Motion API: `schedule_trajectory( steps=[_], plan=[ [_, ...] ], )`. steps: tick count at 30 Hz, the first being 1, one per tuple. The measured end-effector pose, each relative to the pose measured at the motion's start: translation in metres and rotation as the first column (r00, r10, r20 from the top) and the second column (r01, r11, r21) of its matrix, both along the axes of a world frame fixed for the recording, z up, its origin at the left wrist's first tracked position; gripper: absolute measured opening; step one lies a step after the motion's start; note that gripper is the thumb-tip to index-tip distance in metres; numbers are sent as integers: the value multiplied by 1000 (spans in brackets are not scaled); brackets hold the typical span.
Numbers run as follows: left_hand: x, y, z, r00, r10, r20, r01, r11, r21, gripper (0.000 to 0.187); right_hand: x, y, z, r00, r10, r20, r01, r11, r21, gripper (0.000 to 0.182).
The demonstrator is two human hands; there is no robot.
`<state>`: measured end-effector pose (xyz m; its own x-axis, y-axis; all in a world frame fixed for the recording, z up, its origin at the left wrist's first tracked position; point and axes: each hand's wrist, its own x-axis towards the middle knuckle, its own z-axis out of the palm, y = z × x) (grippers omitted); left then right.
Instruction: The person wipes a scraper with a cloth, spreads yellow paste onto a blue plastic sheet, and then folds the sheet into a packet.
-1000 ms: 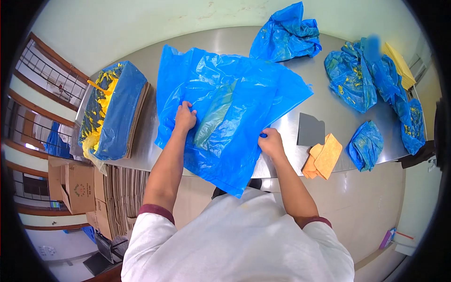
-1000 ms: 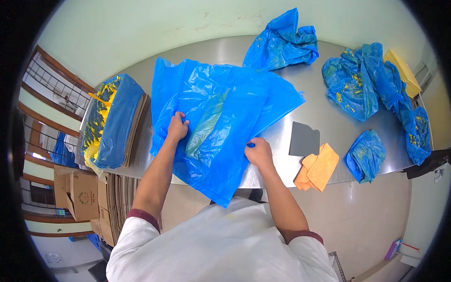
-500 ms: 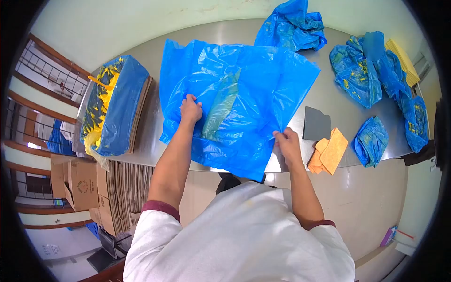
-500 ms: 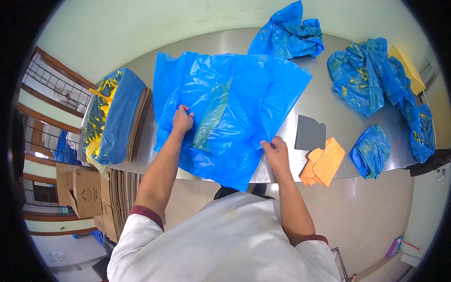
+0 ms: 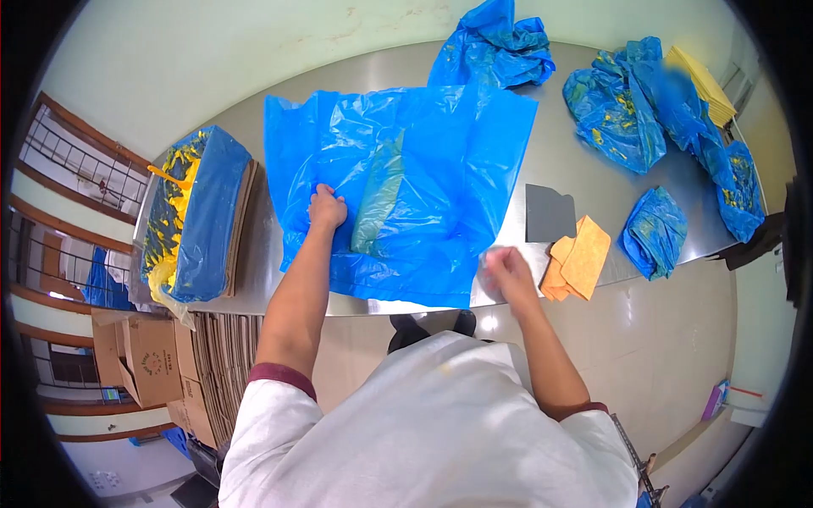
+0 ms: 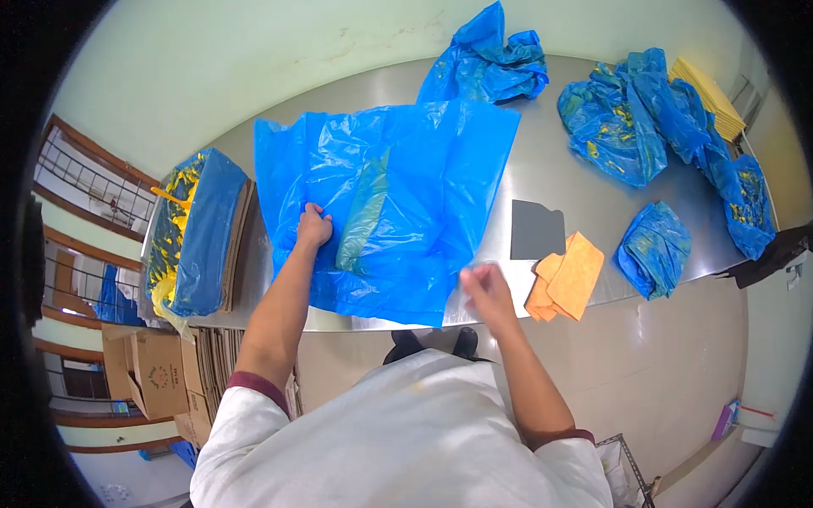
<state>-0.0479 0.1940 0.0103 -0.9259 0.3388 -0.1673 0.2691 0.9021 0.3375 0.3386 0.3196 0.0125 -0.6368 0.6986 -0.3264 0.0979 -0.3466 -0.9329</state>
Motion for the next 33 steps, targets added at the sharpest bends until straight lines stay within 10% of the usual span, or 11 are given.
schedule_trajectory(
  steps=[4,6,8,17,28,33],
  plan=[
    [30,19,19,932,-308,-189,354,882,312,40,36,-55,-13,940,334,-67,-338,886,-317,33],
    [80,48,24,702,-609,-369,712,592,378,44,16,-81,-4,880,471,-51,-471,857,-210,33],
    [113,80,-8,628,-677,-384,778,560,285,53,-5,-100,4,857,514,-41,-514,846,-143,32],
    [151,143,-23,855,-518,-36,519,852,69,68,-23,-107,-6,971,234,57,-215,948,-235,41],
    [156,152,-14,898,-439,34,437,898,59,68,-55,-111,5,971,237,-46,-239,918,-318,34],
    [158,157,-15,908,-413,71,406,909,97,69,-35,-123,-12,974,142,174,-80,944,-321,43]
  ],
)
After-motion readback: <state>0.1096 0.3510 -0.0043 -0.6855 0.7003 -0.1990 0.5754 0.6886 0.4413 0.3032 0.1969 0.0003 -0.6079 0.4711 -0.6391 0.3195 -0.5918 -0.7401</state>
